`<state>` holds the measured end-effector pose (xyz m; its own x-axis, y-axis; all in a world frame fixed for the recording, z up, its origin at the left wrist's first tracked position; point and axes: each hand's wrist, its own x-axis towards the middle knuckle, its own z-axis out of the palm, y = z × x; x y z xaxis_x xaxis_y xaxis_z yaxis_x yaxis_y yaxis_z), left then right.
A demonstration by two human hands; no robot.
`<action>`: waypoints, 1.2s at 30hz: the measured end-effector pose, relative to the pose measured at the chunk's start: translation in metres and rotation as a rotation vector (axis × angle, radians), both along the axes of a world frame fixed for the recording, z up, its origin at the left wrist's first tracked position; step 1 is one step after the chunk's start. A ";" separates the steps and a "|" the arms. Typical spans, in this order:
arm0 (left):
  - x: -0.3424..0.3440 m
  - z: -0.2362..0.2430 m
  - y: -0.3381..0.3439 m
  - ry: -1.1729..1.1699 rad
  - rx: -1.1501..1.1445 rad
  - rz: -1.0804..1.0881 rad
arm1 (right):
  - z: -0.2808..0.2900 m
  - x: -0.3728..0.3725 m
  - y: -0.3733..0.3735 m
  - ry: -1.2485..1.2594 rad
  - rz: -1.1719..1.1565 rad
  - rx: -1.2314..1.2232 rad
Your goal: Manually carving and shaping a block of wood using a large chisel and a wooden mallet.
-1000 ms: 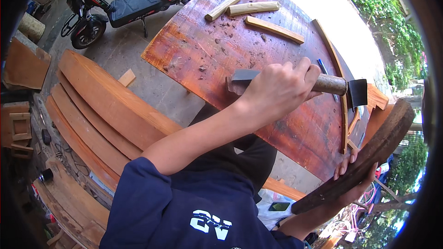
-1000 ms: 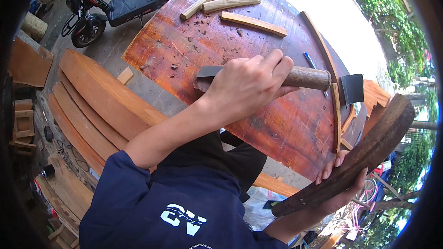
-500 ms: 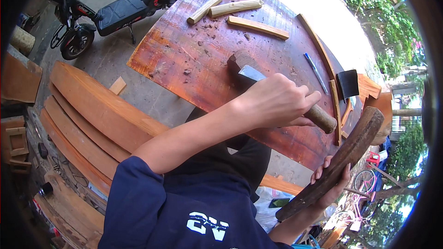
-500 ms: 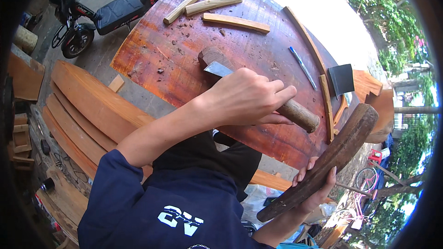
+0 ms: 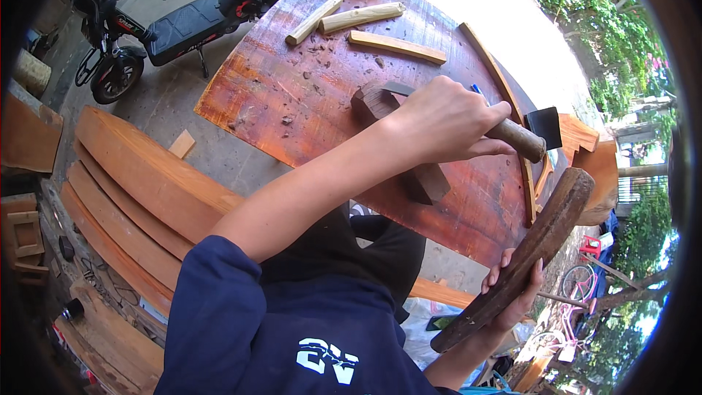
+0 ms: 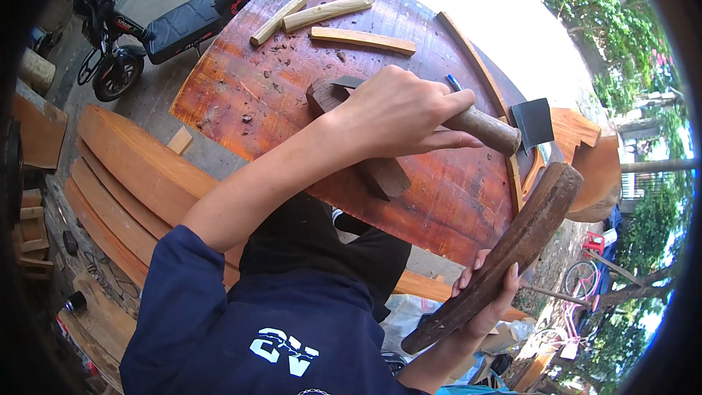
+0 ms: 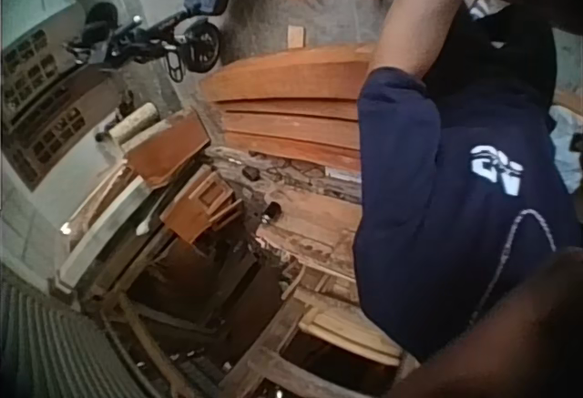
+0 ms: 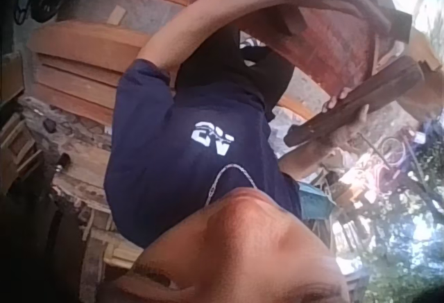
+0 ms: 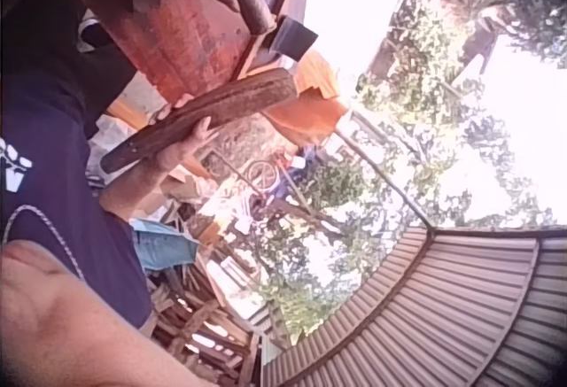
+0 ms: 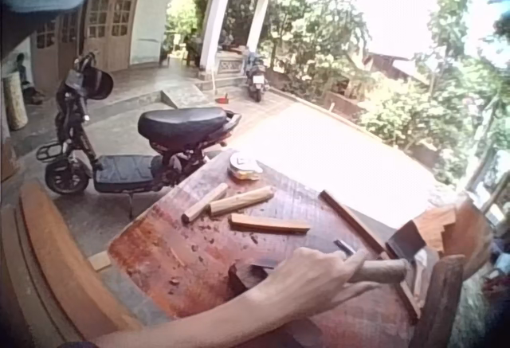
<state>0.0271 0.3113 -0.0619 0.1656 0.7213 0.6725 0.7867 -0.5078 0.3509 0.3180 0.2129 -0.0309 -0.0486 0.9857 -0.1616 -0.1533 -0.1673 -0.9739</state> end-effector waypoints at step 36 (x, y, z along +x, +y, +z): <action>-0.006 -0.003 -0.009 -0.020 0.093 0.162 | 0.024 -0.016 0.049 0.249 -0.049 0.371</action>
<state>0.0207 0.3025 -0.0654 0.0387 0.6722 0.7393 0.8542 -0.4062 0.3246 0.3018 0.2620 -0.0064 0.0067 0.9769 0.2135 -0.3894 0.1992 -0.8993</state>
